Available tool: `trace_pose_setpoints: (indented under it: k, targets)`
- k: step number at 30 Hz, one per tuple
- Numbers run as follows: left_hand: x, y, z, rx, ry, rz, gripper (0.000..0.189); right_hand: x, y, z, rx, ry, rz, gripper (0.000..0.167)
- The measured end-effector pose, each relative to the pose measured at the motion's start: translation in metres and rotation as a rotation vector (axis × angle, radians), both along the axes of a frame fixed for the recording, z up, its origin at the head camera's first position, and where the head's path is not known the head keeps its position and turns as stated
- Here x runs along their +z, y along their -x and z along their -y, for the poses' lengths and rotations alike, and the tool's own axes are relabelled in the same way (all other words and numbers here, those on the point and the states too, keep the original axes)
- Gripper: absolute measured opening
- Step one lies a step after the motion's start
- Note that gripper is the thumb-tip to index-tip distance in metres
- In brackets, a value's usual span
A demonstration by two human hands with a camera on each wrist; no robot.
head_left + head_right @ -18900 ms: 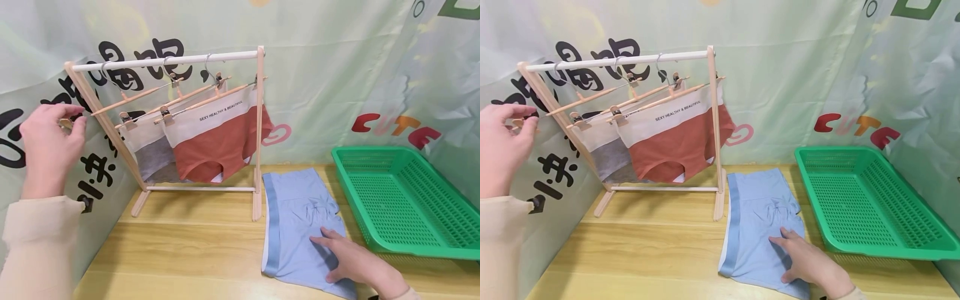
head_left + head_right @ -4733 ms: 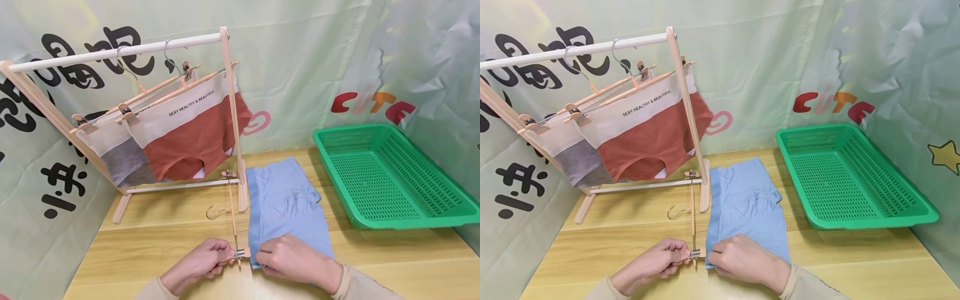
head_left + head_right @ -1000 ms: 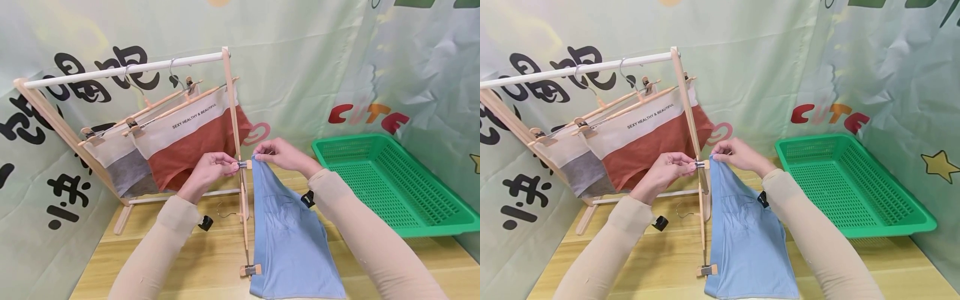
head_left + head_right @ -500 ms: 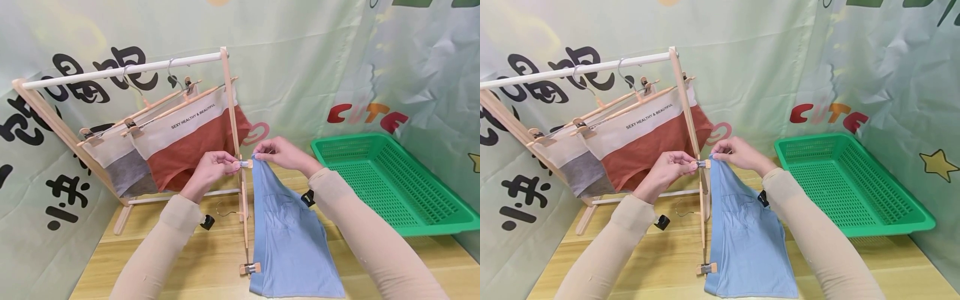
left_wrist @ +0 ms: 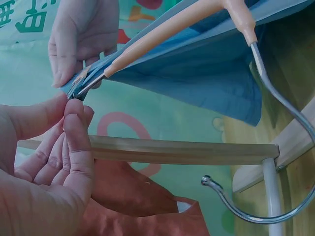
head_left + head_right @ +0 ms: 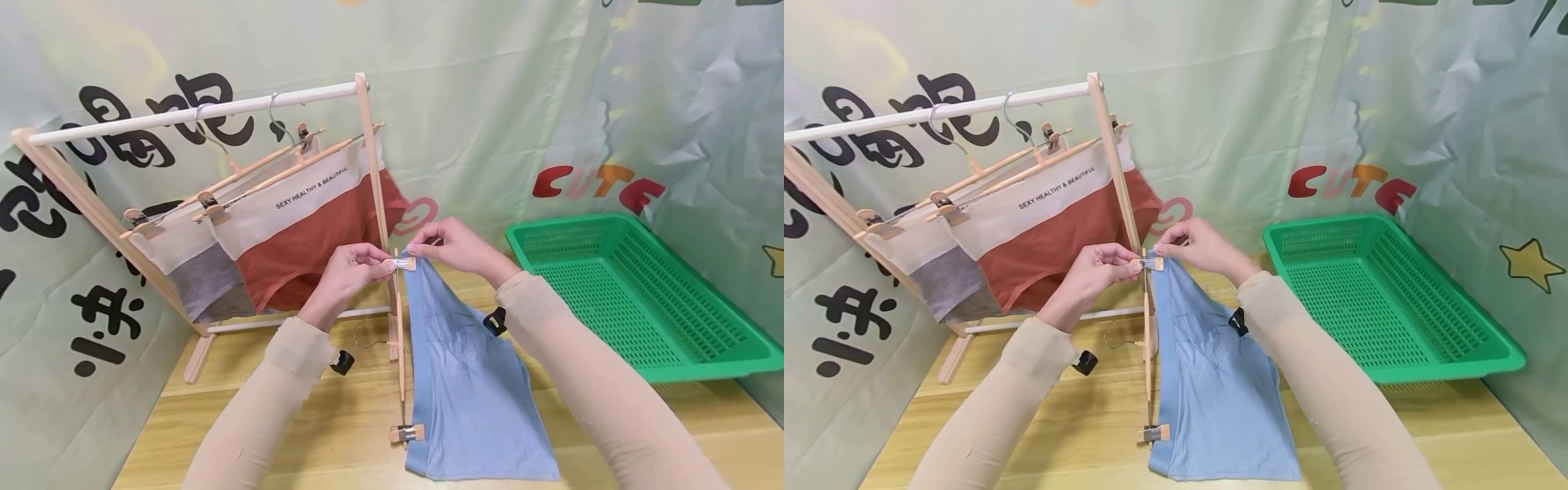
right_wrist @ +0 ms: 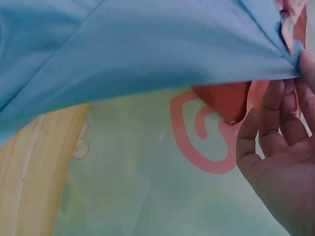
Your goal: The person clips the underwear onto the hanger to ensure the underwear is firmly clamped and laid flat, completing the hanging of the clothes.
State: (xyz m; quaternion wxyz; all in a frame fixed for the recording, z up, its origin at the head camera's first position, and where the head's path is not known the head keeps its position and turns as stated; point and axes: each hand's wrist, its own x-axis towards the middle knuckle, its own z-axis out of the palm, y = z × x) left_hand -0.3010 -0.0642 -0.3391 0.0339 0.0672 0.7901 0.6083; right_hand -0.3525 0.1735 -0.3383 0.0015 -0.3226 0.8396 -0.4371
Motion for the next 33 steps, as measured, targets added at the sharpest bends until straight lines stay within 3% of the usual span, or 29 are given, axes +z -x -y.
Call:
trace_pose_setpoints:
  k: [6, 12, 14, 19, 24, 26, 27, 30, 33]
  targets:
    - [-0.006, 0.001, 0.001, 0.007, -0.018, 0.043, 0.016, -0.004, 0.002, 0.005, -0.005, -0.015, -0.018, 0.014]
    - [-0.019, 0.001, 0.001, 0.012, 0.028, 0.034, 0.016, -0.023, 0.005, 0.005, -0.016, -0.089, -0.008, 0.016]
    - [-0.023, 0.0, 0.003, 0.025, 0.06, 0.033, 0.016, -0.034, 0.004, 0.004, 0.0, -0.158, 0.014, 0.019]
    - [-0.038, -0.001, 0.011, 0.026, 0.097, 0.088, 0.016, -0.072, 0.001, -0.005, 0.036, -0.475, 0.07, 0.031]
    - [-0.057, 0.0, 0.016, 0.003, 0.148, 0.133, 0.018, -0.102, 0.005, -0.013, -0.031, -0.663, 0.104, 0.024]
    - [-0.062, -0.002, 0.015, 0.002, 0.196, 0.145, 0.017, -0.109, 0.007, -0.017, -0.063, -0.697, 0.088, 0.009]
    - [-0.065, -0.002, 0.015, 0.002, 0.225, 0.149, 0.017, -0.112, 0.008, -0.019, -0.076, -0.712, 0.084, 0.009]
    - [-0.072, -0.004, 0.014, -0.002, 0.298, 0.147, 0.015, -0.113, 0.01, -0.025, -0.111, -0.749, 0.097, 0.033]
    - [-0.081, -0.003, 0.015, -0.004, 0.34, 0.138, 0.015, -0.107, 0.012, -0.03, -0.192, -0.775, 0.091, 0.034]
